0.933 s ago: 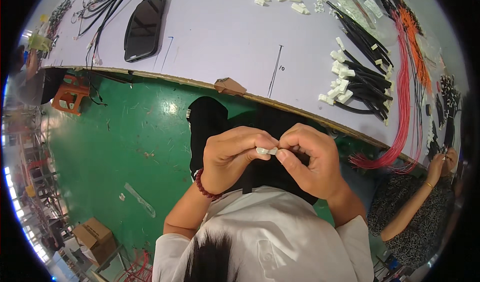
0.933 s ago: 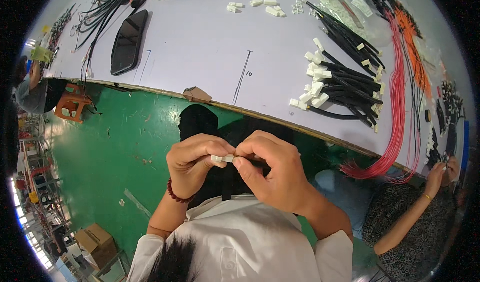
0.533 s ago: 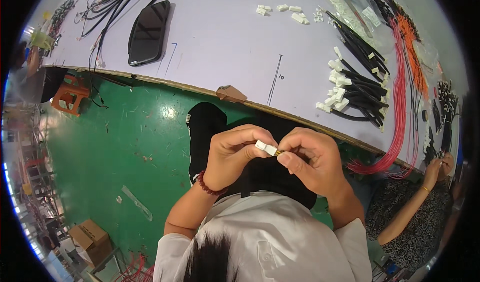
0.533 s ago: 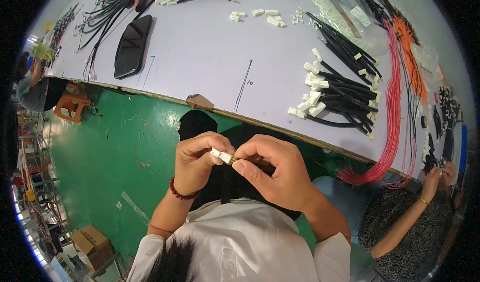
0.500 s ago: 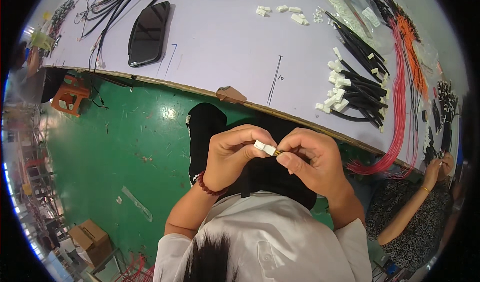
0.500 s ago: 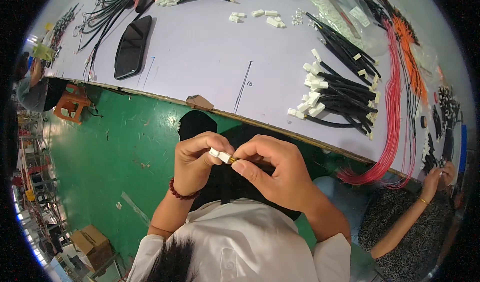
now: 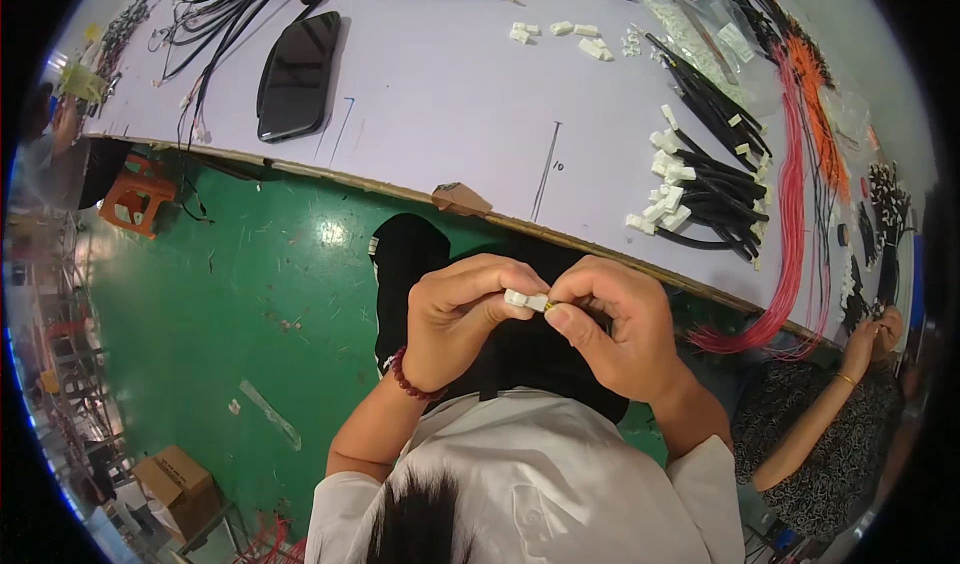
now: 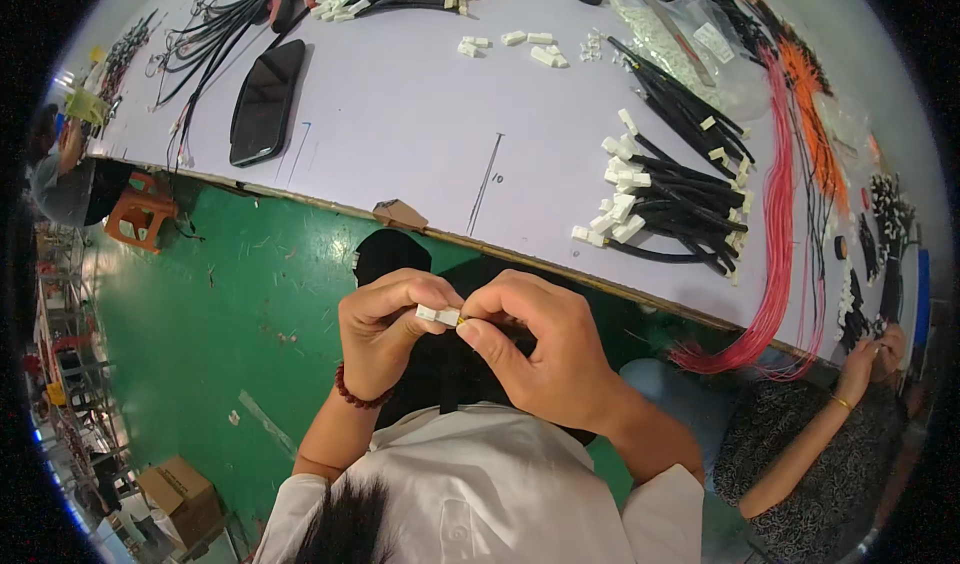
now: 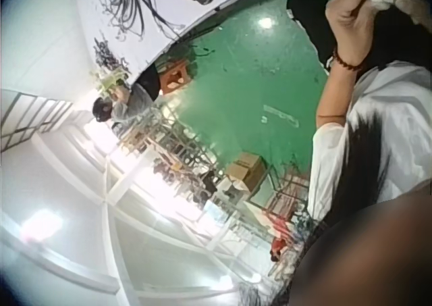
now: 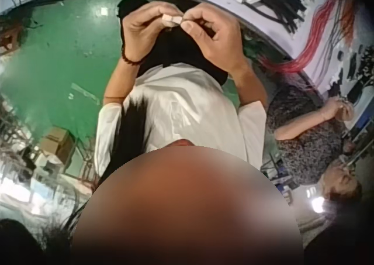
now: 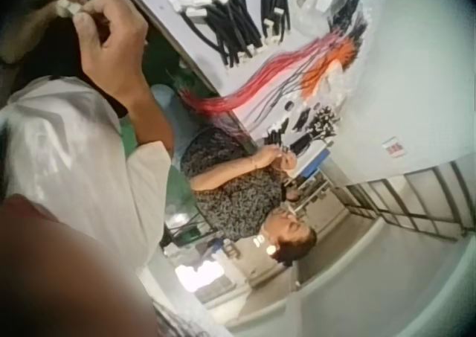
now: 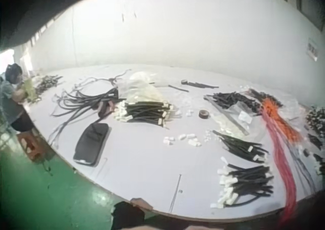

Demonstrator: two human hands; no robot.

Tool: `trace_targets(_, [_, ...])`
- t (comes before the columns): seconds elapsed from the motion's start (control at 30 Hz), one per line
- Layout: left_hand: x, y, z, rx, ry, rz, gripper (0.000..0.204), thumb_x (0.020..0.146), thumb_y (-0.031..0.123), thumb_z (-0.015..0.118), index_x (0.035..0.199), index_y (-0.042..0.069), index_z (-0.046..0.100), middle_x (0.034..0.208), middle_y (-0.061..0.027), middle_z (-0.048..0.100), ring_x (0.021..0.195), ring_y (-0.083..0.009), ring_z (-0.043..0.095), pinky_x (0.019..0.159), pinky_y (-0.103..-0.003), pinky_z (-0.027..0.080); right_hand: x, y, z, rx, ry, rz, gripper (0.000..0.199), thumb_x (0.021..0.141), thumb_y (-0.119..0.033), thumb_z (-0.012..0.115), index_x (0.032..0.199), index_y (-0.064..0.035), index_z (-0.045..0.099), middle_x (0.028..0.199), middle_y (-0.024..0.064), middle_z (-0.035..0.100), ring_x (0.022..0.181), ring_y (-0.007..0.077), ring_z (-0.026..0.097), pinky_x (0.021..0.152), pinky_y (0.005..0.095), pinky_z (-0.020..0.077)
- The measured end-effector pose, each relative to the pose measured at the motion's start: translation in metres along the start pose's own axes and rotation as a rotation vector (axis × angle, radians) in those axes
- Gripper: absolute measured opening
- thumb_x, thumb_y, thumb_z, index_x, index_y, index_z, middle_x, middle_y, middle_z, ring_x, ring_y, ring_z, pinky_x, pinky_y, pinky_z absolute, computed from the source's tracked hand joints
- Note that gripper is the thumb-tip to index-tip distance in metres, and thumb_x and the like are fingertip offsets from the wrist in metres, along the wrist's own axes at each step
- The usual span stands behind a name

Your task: Assembling electrical wire harnesses by manually inserting colored wires into plastic connector housings.

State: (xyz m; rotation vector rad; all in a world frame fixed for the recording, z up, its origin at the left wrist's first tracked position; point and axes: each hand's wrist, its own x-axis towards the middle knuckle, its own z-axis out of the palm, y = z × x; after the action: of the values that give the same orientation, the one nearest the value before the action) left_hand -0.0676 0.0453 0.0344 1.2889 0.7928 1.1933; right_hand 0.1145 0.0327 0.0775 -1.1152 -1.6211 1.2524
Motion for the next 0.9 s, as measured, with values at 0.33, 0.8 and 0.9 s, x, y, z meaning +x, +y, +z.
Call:
trace_targets(0.33, [0.030,0.012,0.004,-0.140,-0.001,-0.134,0.007,0.086,0.002,0.064,0.091,-0.003,0.065,0.088,-0.0075,0.067,0.079,-0.0122,0.063,0.071,-0.023,0.050,0.023,-0.022,-0.027,-0.208,-0.021,0.019,0.009,0.086,-0.007,0.066,0.088,0.0009,0.063,0.076,0.0056,0.059,0.064,0.0108,0.053,0.057,0.0239,0.0427])
trace_targets(0.8, [0.105,0.001,0.011,-0.467,0.115,-0.344,0.013,0.089,0.007,0.063,0.100,0.001,0.059,0.095,-0.0099,0.066,0.088,-0.0171,0.065,0.081,-0.027,0.052,0.167,0.035,-0.167,-1.032,0.208,-0.050,0.018,0.084,-0.013,0.063,0.098,-0.0088,0.072,0.090,0.0103,0.066,0.083,0.0248,0.063,0.071,0.0332,0.0479])
trace_targets(0.9, [0.109,-0.001,0.006,-0.545,0.138,-0.413,0.010,0.090,0.008,0.062,0.097,0.002,0.059,0.094,-0.0089,0.066,0.086,-0.0170,0.065,0.080,-0.027,0.052,0.177,0.055,-0.167,-1.109,0.160,-0.121,0.016,0.082,-0.014,0.064,0.096,-0.0108,0.072,0.090,0.0091,0.064,0.088,0.0281,0.061,0.075,0.0355,0.0484])
